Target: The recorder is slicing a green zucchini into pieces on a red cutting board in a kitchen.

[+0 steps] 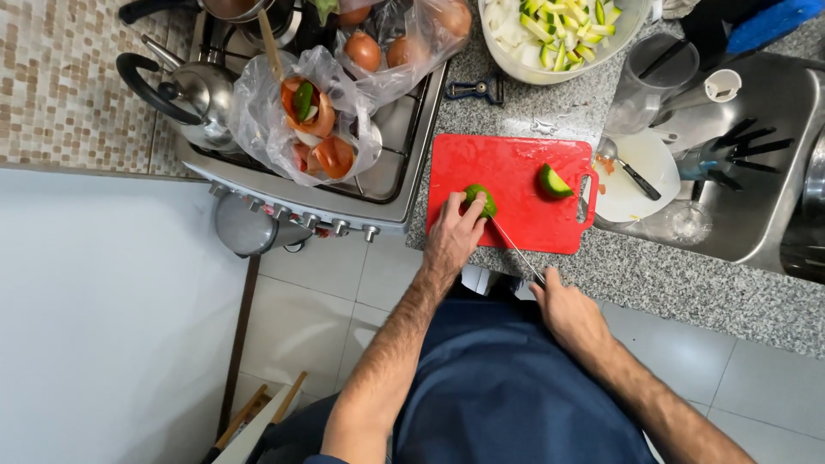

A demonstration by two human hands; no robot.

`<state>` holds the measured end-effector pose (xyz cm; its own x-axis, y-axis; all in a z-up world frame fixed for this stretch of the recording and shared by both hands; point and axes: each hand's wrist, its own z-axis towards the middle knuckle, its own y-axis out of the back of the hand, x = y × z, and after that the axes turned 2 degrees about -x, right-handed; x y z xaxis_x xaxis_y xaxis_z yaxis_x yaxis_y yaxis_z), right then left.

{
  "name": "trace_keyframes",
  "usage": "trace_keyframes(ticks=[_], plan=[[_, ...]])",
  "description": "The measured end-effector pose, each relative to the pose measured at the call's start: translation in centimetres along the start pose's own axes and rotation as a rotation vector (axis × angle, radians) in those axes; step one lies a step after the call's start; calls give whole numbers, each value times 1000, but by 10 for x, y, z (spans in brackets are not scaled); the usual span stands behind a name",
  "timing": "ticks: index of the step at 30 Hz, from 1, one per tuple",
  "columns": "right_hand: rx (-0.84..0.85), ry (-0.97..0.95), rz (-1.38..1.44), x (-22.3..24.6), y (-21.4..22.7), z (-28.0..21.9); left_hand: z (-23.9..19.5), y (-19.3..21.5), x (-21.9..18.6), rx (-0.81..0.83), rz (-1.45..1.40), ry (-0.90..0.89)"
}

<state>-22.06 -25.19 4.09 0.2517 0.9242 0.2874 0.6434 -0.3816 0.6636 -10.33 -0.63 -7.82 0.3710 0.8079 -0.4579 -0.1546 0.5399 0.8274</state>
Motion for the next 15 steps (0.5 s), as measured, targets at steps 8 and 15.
trace_keyframes(ticks=[8, 15], plan=[[-126, -28, -149, -32, 38, -87, 24, 50, -32, 92, -87, 61], [-83, -32, 24, 31, 64, -30, 6, 10, -13, -1, -52, 36]])
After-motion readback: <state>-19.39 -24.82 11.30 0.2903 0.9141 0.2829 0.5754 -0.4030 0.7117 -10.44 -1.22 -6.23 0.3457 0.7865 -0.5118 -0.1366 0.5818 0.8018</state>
